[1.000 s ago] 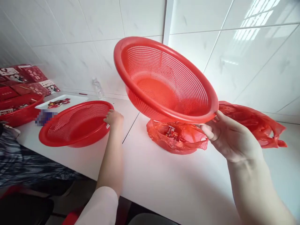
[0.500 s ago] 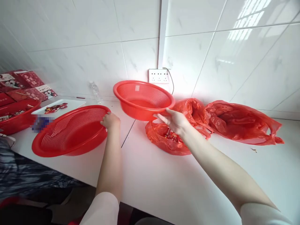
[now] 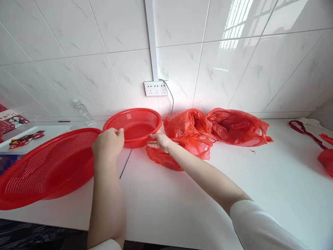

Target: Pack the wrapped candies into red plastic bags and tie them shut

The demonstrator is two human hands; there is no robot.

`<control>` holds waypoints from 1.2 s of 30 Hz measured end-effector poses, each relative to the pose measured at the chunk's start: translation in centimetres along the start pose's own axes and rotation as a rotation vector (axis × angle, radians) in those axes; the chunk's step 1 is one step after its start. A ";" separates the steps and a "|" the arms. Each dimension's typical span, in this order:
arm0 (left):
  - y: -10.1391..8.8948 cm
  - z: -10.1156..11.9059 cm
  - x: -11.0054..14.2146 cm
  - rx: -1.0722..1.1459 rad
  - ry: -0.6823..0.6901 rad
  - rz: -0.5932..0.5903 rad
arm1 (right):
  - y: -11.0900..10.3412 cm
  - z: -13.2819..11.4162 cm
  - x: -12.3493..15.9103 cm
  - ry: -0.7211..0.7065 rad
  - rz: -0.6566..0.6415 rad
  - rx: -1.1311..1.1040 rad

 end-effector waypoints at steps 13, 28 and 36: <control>10.1 6.5 -1.3 -0.032 0.179 -0.349 | -12.8 -3.8 16.7 0.051 0.902 1.562; 2.9 7.0 -0.2 1.492 0.306 0.132 | -12.7 -8.3 19.7 -0.929 0.613 0.429; 1.3 7.2 0.8 1.266 0.557 0.482 | -12.8 -8.1 19.2 -0.796 0.537 0.366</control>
Point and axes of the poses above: each hand's wrist, its own x-axis away from the middle knuckle, its own y-axis out of the palm, z = x × y, the point moved 3 cm from there along -x, towards the middle knuckle, and after that the axes turned 15 degrees about y, right-handed, at the moved point
